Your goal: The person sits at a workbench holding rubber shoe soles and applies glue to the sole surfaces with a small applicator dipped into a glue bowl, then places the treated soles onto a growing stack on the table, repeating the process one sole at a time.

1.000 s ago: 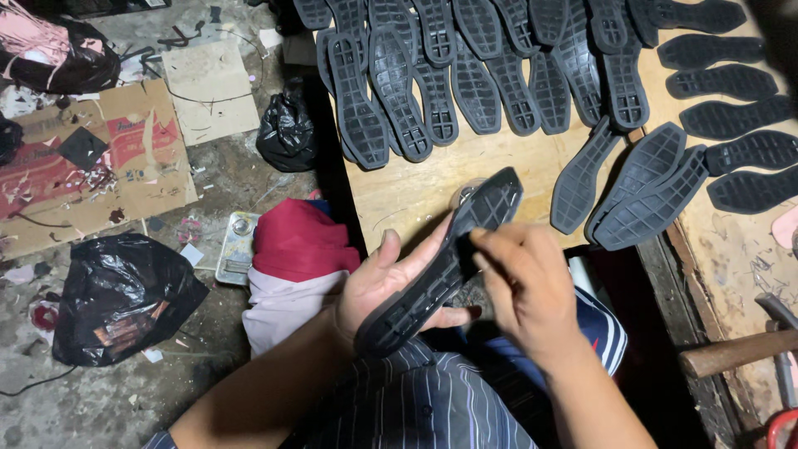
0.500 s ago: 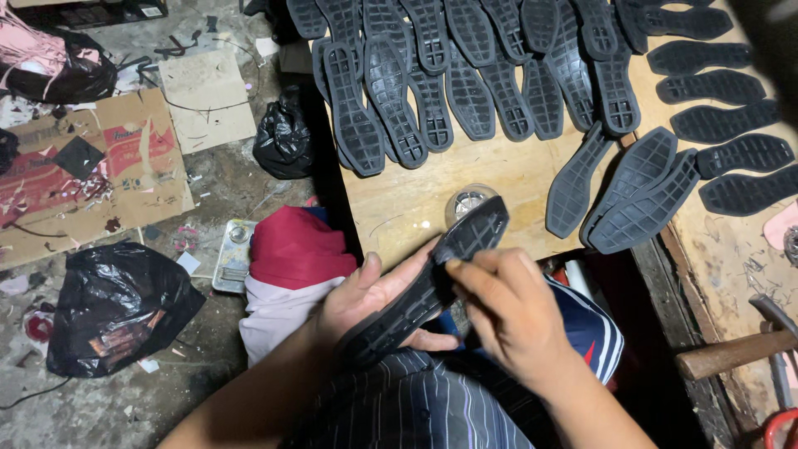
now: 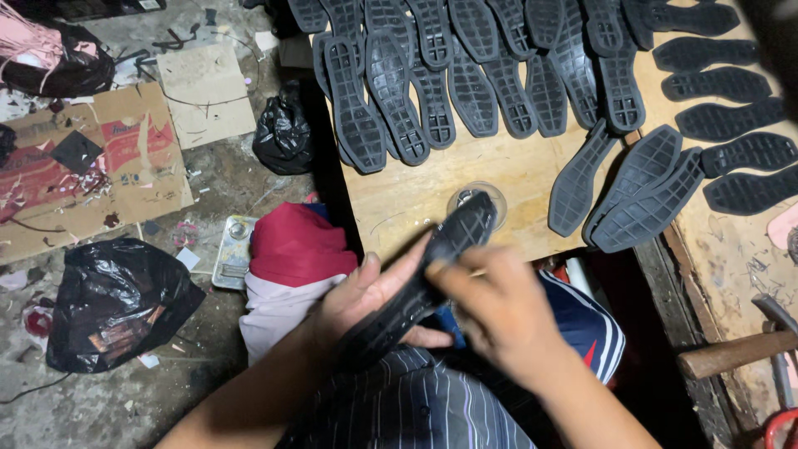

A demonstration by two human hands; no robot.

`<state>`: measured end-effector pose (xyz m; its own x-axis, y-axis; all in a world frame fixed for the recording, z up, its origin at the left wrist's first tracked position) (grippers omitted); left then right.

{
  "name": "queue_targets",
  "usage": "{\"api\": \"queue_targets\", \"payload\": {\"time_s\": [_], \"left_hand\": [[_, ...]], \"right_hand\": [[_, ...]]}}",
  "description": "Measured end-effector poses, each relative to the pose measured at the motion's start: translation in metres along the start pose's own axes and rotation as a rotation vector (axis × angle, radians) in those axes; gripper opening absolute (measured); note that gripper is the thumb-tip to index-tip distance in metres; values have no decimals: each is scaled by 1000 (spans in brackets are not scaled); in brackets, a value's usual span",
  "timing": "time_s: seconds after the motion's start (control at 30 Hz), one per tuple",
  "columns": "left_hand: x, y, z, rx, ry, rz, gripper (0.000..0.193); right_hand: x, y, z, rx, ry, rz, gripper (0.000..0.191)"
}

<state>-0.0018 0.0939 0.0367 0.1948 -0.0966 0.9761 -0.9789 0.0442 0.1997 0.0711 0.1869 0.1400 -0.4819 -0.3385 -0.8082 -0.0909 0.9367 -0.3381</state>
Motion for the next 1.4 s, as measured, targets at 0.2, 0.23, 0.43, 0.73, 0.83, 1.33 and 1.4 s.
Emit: {"api": "queue_targets", "payload": {"time_s": [0.2, 0.23, 0.43, 0.73, 0.83, 1.33, 1.4], "left_hand": [[5, 27, 4, 205, 113, -162, 105], [7, 32, 6, 230, 109, -170, 106], [7, 41, 10, 274, 139, -178, 104], [2, 33, 9, 234, 121, -115, 101], [1, 30, 5, 198, 87, -38, 102], [20, 3, -8, 0, -9, -130, 104], [20, 3, -9, 0, -14, -115, 102]], "right_hand": [[6, 73, 14, 389, 114, -19, 31], [4, 88, 14, 368, 163, 42, 33], [66, 145, 24, 262, -109, 220, 27], [60, 138, 4, 257, -90, 337, 19], [29, 132, 16, 461, 151, -57, 20], [-10, 47, 9, 296, 214, -82, 24], [-10, 49, 7, 304, 192, -107, 24]]}}
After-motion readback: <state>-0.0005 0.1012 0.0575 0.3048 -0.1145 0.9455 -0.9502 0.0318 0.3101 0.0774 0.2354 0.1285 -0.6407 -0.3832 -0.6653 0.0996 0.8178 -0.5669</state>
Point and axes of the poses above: each hand's wrist, its own z-axis away from the middle knuckle, its own x-axis out of the palm, y = z × x, the point moved 8 cm from there along -z, towards the middle knuckle, and after that the axes turned 8 degrees about z, right-handed, at the moved point
